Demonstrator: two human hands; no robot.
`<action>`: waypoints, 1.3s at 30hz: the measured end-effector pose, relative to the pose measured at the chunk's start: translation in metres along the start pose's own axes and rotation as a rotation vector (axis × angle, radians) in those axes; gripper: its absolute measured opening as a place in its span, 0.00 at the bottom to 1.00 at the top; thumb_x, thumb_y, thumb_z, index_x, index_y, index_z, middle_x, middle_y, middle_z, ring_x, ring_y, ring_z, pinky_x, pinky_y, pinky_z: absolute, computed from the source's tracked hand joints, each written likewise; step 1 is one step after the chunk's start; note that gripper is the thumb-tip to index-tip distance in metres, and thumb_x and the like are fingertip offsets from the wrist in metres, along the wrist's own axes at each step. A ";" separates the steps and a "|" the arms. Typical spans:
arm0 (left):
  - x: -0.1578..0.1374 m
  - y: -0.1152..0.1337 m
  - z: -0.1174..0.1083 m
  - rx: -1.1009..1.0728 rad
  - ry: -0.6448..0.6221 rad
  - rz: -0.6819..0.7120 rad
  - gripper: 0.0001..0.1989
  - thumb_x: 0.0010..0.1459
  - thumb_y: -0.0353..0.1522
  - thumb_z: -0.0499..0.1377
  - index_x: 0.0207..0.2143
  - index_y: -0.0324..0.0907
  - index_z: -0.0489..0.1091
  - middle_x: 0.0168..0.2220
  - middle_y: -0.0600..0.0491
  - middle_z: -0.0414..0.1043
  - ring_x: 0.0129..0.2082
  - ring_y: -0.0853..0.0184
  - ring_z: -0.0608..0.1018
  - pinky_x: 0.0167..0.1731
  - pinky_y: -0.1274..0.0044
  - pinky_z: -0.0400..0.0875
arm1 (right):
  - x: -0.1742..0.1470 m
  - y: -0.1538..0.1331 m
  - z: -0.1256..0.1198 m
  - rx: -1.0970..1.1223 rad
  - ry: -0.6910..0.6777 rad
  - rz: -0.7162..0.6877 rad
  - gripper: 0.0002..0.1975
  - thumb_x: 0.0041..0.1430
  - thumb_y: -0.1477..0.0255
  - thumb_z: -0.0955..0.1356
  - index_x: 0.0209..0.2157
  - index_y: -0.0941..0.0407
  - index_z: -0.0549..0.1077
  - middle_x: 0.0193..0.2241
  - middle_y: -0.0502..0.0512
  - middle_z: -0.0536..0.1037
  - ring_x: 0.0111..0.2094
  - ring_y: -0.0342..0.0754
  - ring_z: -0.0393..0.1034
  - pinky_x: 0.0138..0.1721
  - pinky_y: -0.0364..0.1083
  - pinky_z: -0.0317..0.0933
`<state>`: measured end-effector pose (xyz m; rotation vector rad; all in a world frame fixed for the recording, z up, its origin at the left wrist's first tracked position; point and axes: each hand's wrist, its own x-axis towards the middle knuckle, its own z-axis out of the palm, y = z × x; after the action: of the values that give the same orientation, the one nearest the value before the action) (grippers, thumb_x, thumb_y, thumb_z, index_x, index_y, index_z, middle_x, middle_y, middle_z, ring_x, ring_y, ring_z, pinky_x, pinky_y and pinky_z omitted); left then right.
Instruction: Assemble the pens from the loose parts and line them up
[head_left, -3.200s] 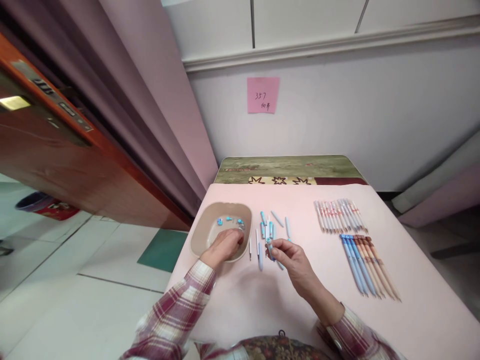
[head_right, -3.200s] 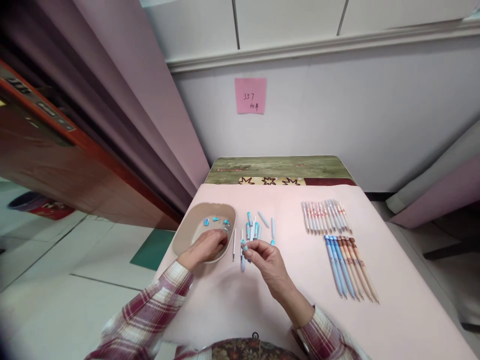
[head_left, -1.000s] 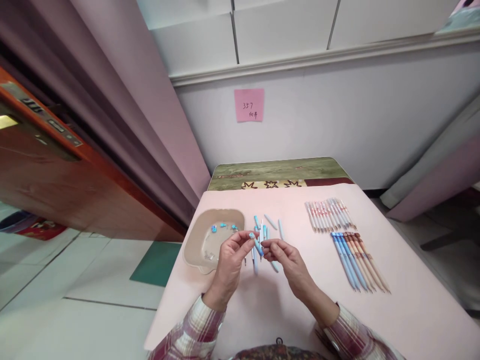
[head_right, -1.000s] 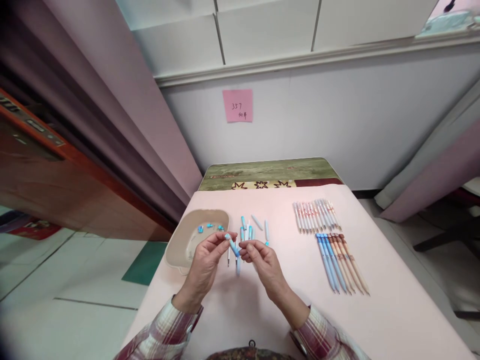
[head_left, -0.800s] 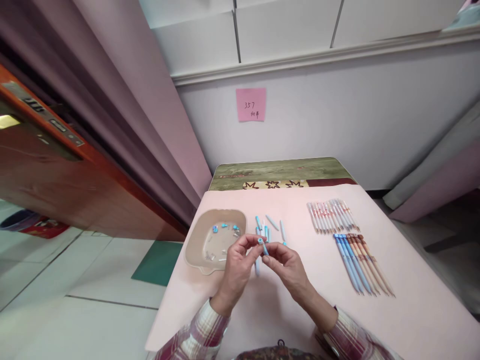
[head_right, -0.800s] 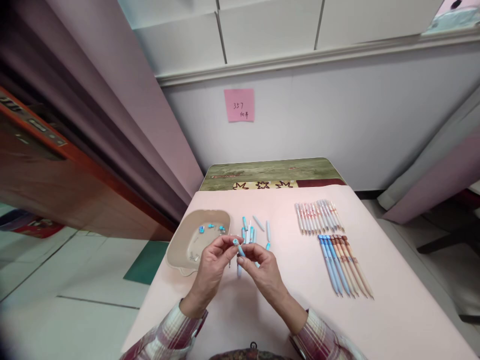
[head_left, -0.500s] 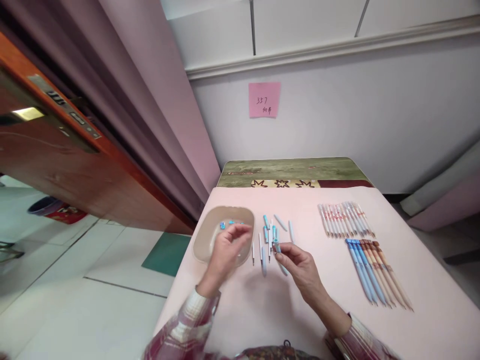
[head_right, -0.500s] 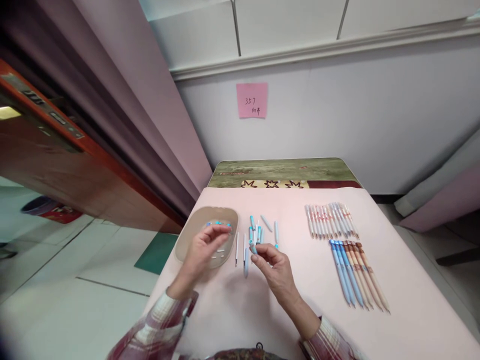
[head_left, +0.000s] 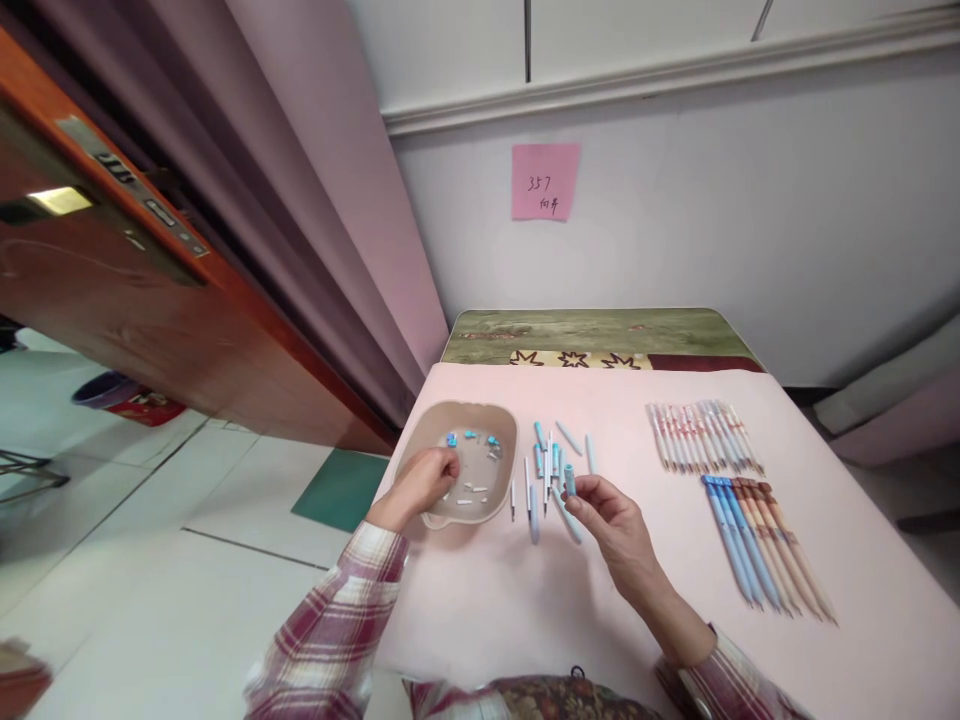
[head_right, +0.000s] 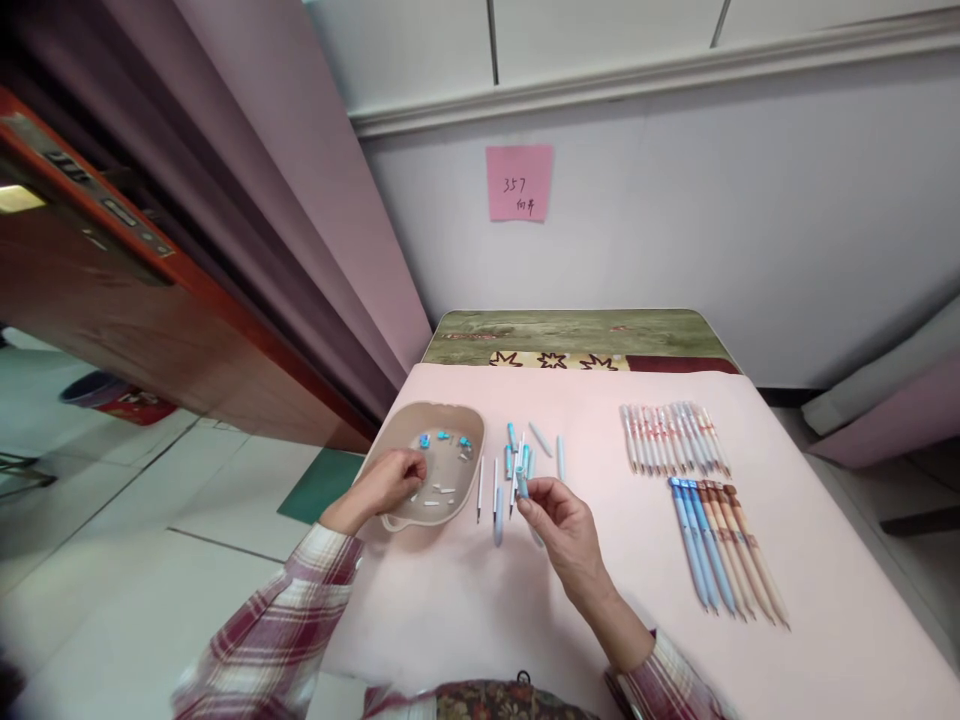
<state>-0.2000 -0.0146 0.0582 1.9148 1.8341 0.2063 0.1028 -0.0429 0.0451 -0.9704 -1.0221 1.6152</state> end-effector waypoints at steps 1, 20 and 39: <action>0.001 0.002 0.001 0.006 -0.011 0.008 0.07 0.42 0.23 0.55 0.21 0.42 0.68 0.23 0.56 0.69 0.26 0.68 0.70 0.27 0.78 0.57 | 0.000 0.000 -0.001 -0.004 0.001 -0.002 0.12 0.51 0.62 0.74 0.35 0.54 0.75 0.33 0.52 0.77 0.36 0.47 0.68 0.39 0.45 0.62; 0.003 0.039 0.026 0.021 -0.114 0.103 0.08 0.43 0.26 0.57 0.24 0.43 0.75 0.25 0.52 0.74 0.29 0.63 0.74 0.28 0.76 0.59 | -0.006 -0.002 0.010 -0.025 -0.009 0.037 0.16 0.48 0.59 0.75 0.33 0.55 0.75 0.30 0.53 0.76 0.33 0.47 0.68 0.36 0.46 0.63; -0.015 0.122 0.005 -1.108 0.288 0.060 0.09 0.48 0.36 0.66 0.30 0.40 0.74 0.29 0.53 0.74 0.31 0.68 0.74 0.36 0.77 0.68 | -0.004 0.005 0.016 -0.013 -0.087 0.013 0.16 0.49 0.58 0.74 0.33 0.55 0.76 0.29 0.52 0.76 0.32 0.47 0.68 0.36 0.45 0.63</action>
<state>-0.0896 -0.0290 0.1105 1.1527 1.3107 1.2635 0.0872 -0.0509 0.0465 -0.9244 -1.0886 1.6758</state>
